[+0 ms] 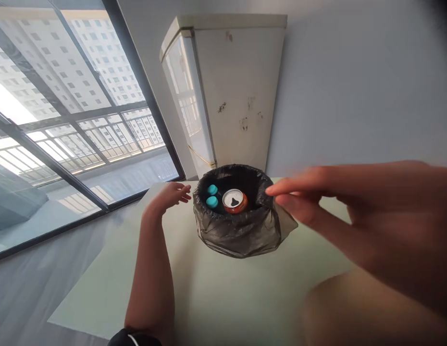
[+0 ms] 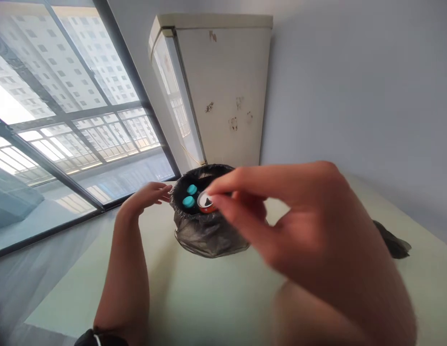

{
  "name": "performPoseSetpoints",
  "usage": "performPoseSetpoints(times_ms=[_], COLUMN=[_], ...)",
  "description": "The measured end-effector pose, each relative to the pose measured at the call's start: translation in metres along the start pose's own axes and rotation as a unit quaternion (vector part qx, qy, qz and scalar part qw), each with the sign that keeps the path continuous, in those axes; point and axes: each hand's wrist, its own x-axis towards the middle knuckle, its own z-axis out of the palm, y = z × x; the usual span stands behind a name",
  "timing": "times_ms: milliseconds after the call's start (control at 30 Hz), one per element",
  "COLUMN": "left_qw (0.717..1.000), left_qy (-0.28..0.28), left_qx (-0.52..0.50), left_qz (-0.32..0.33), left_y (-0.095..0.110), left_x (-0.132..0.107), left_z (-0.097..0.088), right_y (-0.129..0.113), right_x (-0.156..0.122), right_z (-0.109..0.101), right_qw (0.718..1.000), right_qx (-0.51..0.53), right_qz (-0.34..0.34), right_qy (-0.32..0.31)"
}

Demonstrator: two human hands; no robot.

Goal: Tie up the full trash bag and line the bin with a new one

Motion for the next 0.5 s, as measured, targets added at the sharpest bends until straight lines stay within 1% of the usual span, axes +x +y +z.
performPoseSetpoints(times_ms=[67,133,233,300,367,400,467,500], left_qw=[0.999,0.996,0.988,0.984,0.984,0.983,0.981,0.981], left_qy=[-0.047,-0.086,-0.145,-0.174,-0.181,-0.181,-0.19,-0.185], left_qx=[-0.01,0.004,0.045,0.038,0.006,-0.008,-0.018,-0.017], left_qz=[-0.018,-0.029,-0.017,-0.001,0.008,0.013,0.037,0.054], left_y=[-0.008,-0.013,-0.015,-0.013,-0.01,-0.008,-0.005,-0.004], left_x=[0.006,0.011,0.012,0.009,0.005,0.003,0.0,-0.002], left_z=[0.002,0.005,0.009,0.011,0.012,0.012,0.011,0.011], right_y=[0.027,0.058,0.104,0.129,0.146,0.15,0.153,0.152], right_x=[0.007,0.011,0.015,0.02,0.025,0.028,0.031,0.032], right_z=[-0.001,0.001,0.011,0.019,0.025,0.027,0.028,0.028], right_qw=[0.998,0.989,0.963,0.945,0.929,0.924,0.916,0.912], right_qx=[0.004,-0.033,-0.103,-0.112,-0.107,-0.105,-0.101,-0.098], right_qz=[0.056,0.109,0.174,0.21,0.245,0.258,0.274,0.28], right_qy=[-0.042,-0.099,-0.179,-0.225,-0.255,-0.263,-0.275,-0.282])
